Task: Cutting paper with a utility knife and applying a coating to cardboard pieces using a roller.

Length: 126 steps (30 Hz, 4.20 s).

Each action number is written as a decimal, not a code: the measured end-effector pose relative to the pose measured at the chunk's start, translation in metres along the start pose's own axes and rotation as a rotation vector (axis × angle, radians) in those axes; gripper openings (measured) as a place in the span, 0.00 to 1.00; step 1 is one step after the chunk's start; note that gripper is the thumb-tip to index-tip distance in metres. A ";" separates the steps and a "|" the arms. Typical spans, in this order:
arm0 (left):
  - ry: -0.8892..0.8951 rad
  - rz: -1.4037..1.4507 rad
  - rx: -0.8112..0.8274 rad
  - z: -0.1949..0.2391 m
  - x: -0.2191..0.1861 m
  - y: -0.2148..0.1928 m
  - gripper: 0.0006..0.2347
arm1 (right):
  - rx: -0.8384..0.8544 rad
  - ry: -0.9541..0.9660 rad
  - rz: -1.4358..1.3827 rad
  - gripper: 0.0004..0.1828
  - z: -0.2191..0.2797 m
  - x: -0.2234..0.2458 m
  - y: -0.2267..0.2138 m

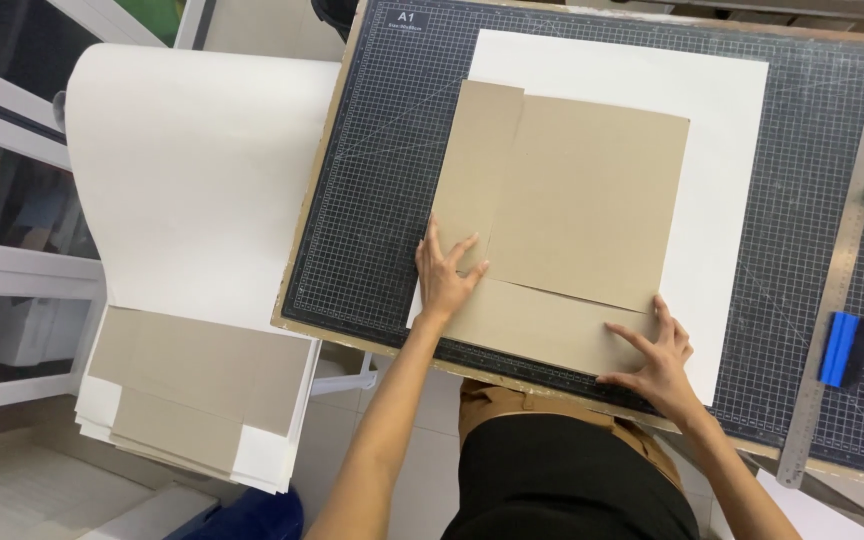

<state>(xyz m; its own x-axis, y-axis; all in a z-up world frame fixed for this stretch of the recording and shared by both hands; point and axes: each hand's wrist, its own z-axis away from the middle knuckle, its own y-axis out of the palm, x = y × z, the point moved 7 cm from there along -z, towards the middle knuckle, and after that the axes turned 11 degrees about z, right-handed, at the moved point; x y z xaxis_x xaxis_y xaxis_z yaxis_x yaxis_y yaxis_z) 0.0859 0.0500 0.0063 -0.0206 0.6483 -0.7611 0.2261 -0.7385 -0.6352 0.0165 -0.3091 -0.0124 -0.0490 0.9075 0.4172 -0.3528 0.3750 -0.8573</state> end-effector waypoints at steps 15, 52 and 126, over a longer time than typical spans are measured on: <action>0.017 -0.169 0.256 -0.007 0.010 0.023 0.20 | 0.080 0.020 0.095 0.53 -0.001 0.001 0.000; -0.079 -0.356 0.548 -0.029 -0.015 0.025 0.24 | -0.487 0.556 -0.076 0.51 -0.056 -0.073 -0.073; -0.002 -0.276 0.376 -0.017 -0.008 0.027 0.17 | -0.547 0.476 -0.042 0.41 -0.059 -0.064 -0.065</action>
<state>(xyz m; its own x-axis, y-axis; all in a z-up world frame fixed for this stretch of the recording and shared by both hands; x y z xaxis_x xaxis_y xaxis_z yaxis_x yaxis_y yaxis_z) 0.1090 0.0277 -0.0026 -0.0327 0.8299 -0.5570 -0.1571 -0.5546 -0.8171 0.0978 -0.3807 -0.0011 0.4100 0.8274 0.3838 0.1788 0.3397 -0.9234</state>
